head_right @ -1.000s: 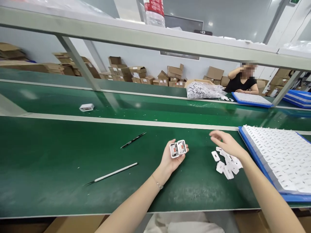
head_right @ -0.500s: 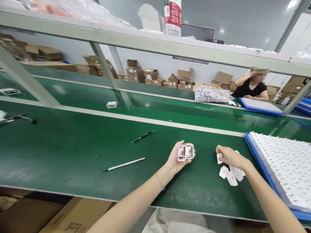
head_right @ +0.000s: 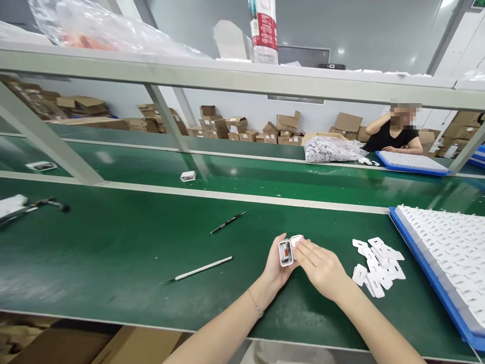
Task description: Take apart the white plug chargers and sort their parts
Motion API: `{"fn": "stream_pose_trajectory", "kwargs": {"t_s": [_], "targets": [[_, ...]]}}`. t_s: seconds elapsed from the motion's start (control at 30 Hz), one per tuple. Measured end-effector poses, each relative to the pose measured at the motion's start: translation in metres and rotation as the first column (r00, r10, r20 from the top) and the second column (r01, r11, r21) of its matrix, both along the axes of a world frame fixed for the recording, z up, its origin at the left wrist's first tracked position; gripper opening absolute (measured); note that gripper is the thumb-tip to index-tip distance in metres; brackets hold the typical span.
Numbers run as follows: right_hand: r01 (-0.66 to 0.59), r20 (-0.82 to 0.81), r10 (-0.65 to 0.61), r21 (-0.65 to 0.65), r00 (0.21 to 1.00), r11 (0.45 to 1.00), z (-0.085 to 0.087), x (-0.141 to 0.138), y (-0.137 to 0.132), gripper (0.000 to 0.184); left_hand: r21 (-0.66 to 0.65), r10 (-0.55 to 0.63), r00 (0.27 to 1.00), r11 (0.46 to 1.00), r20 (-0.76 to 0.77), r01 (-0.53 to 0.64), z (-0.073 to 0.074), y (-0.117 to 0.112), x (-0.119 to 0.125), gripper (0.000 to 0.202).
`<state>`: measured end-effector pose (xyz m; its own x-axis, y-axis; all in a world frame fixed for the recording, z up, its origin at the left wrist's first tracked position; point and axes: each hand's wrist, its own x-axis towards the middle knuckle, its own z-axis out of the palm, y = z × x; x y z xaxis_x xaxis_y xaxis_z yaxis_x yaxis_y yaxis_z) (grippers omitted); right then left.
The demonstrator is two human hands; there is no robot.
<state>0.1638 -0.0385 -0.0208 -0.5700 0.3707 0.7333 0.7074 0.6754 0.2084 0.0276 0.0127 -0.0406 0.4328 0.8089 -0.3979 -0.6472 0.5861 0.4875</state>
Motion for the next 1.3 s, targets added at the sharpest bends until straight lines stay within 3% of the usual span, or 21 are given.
{"fn": "stream_pose_trajectory", "kwargs": {"t_s": [0.23, 0.43, 0.5, 0.67, 0.83, 0.97, 1.1, 1.3], "targets": [[0.009, -0.015, -0.011, -0.088, 1.000, 0.996, -0.006, -0.002, -0.001, 0.057, -0.007, 0.020, 1.000, 1.000, 0.015, -0.020, -0.002, 0.000, 0.001, 0.035], [-0.002, -0.045, -0.008, -0.223, 0.999, 0.975, -0.002, 0.003, -0.002, 0.044, -0.002, 0.018, 1.000, 1.000, 0.020, -0.018, -0.004, 0.000, 0.003, 0.030], [-0.033, -0.113, -0.004, -0.327, 0.994, 0.944, 0.002, 0.006, -0.002, 0.037, 0.000, 0.007, 1.000, 1.000, 0.013, -0.007, -0.003, 0.000, 0.003, 0.031], [-0.073, -0.226, -0.087, -0.615, 0.970, 0.785, 0.027, 0.010, 0.001, 0.030, 0.020, 0.004, 1.000, 1.000, -0.003, -0.004, 0.000, 0.001, 0.002, 0.032], [0.086, -0.286, -0.331, -0.625, 0.899, 0.776, 0.049, -0.010, 0.027, 0.028, 0.011, 0.029, 0.999, 1.000, -0.043, -0.029, -0.003, 0.005, 0.004, 0.026], [0.189, -0.159, -0.400, -0.689, 0.902, 0.700, 0.040, -0.034, 0.059, 0.042, 0.014, 0.064, 0.996, 0.998, -0.064, -0.063, -0.006, 0.005, 0.005, 0.021], [0.228, -0.077, -0.419, -0.743, 0.905, 0.629, 0.024, -0.035, 0.072, 0.060, 0.025, 0.076, 0.997, 0.997, -0.027, -0.076, -0.004, 0.003, 0.004, 0.019], [0.273, 0.015, -0.389, -0.738, 0.921, 0.617, 0.024, -0.025, 0.064, 0.061, -0.013, 0.081, 0.997, 0.997, 0.018, -0.080, -0.002, 0.002, 0.004, 0.023]]}}
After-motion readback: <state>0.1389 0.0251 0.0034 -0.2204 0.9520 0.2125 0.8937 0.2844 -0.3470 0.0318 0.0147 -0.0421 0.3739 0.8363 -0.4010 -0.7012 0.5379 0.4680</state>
